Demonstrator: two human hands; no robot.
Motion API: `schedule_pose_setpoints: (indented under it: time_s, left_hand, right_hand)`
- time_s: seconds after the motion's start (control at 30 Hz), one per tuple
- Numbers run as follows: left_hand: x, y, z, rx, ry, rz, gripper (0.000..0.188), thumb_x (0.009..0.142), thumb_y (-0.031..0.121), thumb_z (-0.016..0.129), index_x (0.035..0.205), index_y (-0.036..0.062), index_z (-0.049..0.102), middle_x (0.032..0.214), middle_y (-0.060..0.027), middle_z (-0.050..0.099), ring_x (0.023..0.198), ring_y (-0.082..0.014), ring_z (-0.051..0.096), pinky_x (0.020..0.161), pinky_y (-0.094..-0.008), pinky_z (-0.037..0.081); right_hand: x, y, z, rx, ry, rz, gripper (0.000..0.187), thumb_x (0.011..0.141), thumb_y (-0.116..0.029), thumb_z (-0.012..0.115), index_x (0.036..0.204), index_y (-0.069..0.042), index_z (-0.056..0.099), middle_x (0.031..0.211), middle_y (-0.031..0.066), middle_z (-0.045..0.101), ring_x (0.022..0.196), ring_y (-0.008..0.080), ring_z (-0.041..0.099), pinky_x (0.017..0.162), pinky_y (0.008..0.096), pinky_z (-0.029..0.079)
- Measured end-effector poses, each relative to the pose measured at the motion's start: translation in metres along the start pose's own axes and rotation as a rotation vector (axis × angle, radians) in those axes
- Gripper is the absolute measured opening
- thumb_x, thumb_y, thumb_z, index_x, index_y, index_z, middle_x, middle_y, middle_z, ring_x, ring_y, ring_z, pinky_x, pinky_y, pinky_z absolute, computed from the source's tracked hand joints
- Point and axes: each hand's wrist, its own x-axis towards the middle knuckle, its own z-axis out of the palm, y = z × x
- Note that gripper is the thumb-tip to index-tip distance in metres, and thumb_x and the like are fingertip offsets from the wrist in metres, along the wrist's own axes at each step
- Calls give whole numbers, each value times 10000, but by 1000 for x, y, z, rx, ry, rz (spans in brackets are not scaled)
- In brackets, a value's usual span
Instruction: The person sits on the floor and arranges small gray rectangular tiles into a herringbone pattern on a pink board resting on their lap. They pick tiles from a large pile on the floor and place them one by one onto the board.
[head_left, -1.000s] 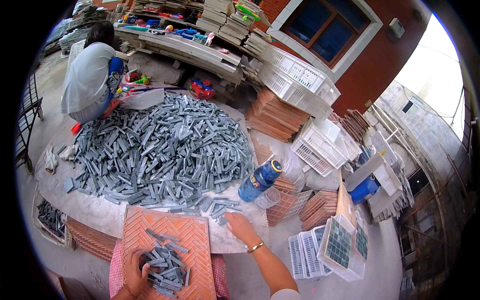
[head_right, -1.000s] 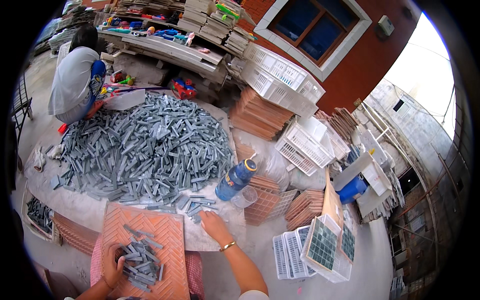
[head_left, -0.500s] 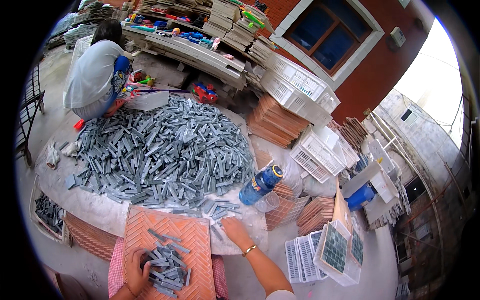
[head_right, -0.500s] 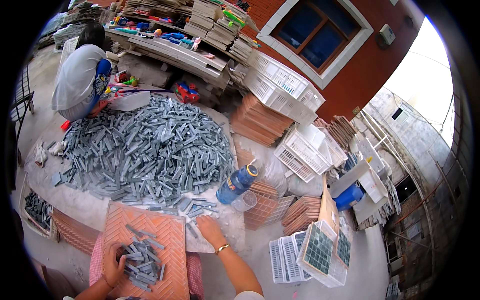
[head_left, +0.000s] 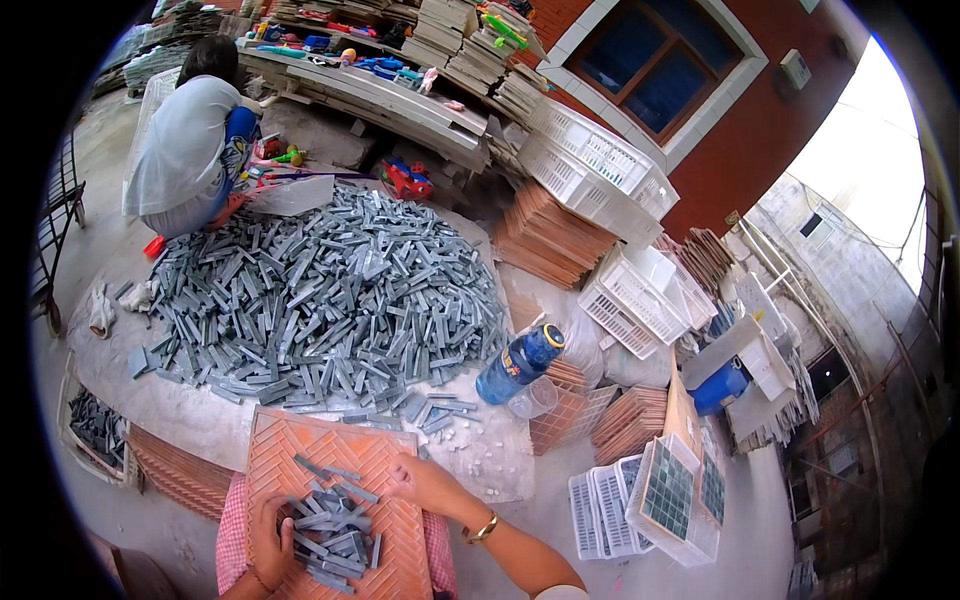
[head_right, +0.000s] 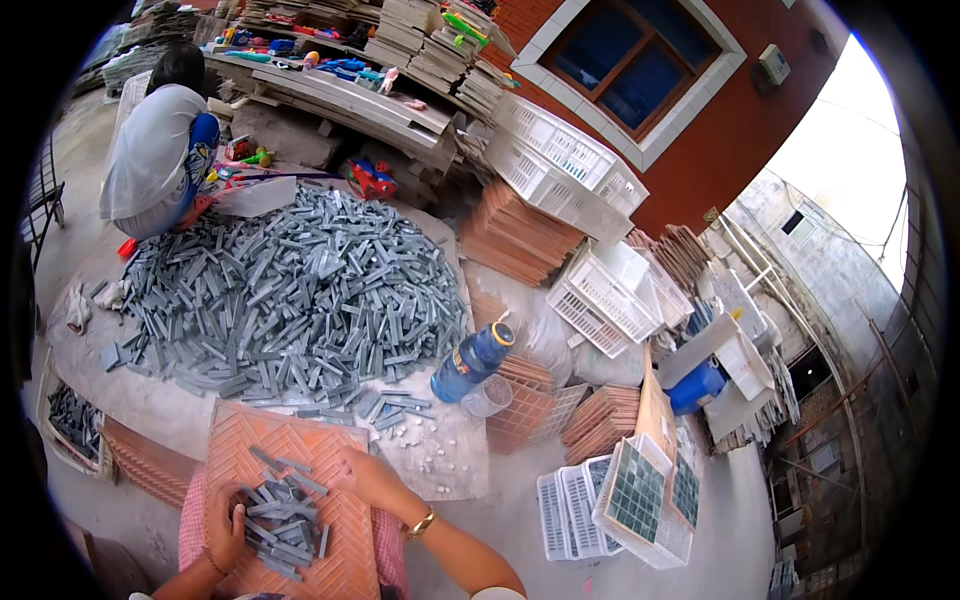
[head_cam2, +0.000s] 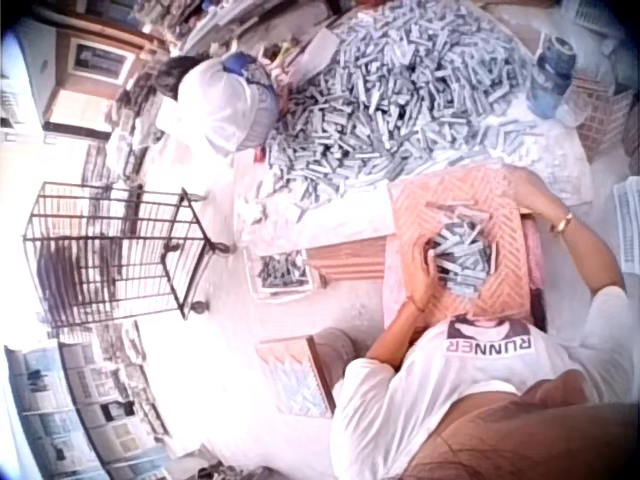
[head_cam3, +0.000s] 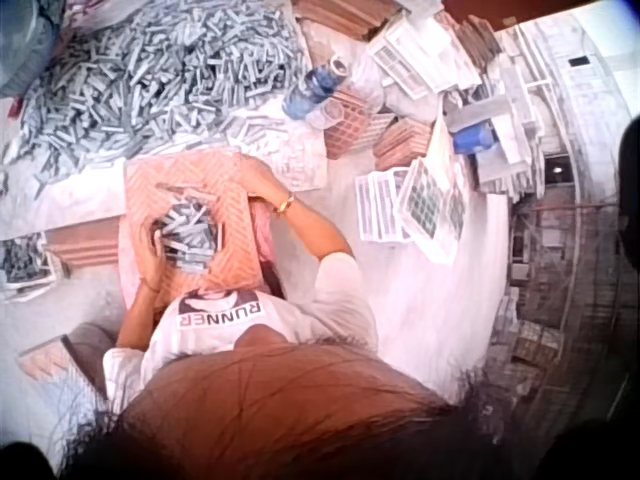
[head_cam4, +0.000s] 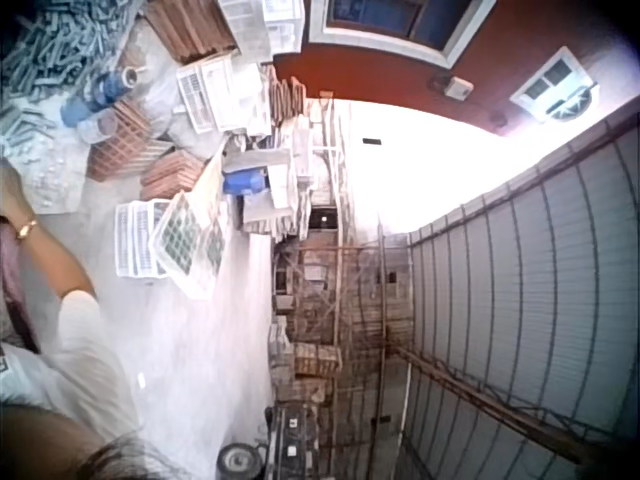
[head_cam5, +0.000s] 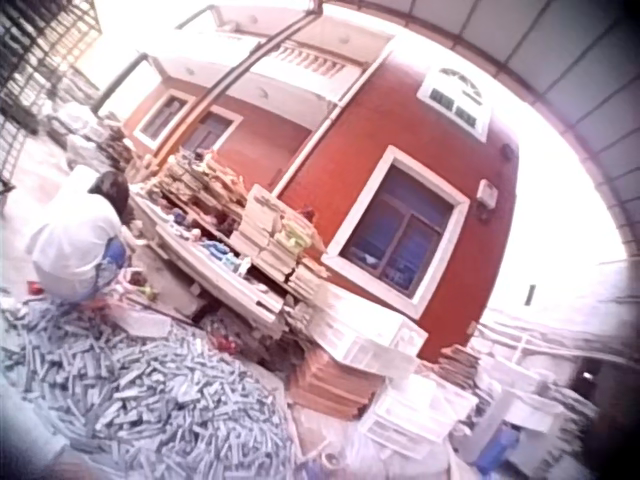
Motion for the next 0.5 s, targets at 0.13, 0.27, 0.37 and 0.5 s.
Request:
schedule_pose_setpoints:
  time_s: [0.13,0.27,0.37,0.5]
  left_hand:
    - [-2,-9,13,-66,6,-6,347,807,56,555,1145,-14,522,1175,-225,505,1110,-397,485,986,-447,366]
    - [1,-8,4,1,31,31,358,798,57,569,1145,-15,521,1181,-227,502,1123,-401,479,994,-450,363]
    - [2,-11,-4,11,16,29,373,782,46,584,1145,-17,520,1184,-227,502,1124,-402,482,993,-451,367]
    - [1,-14,-11,-19,23,19,390,762,26,595,1141,-19,518,1184,-228,503,1114,-403,490,985,-450,376]
  right_hand:
    - [7,67,14,-421,377,336,353,812,-263,709,1044,-32,577,975,178,647,930,354,627,770,444,505]
    - [20,76,8,-375,297,333,317,811,-214,682,1056,-39,583,1011,174,644,972,346,619,800,444,502]
    - [26,88,9,-304,198,222,298,810,-194,664,1049,-37,580,1002,181,645,965,350,620,800,446,498]
    - [26,65,25,-352,241,355,319,797,-225,680,1031,-28,589,966,179,650,959,345,622,793,434,496]
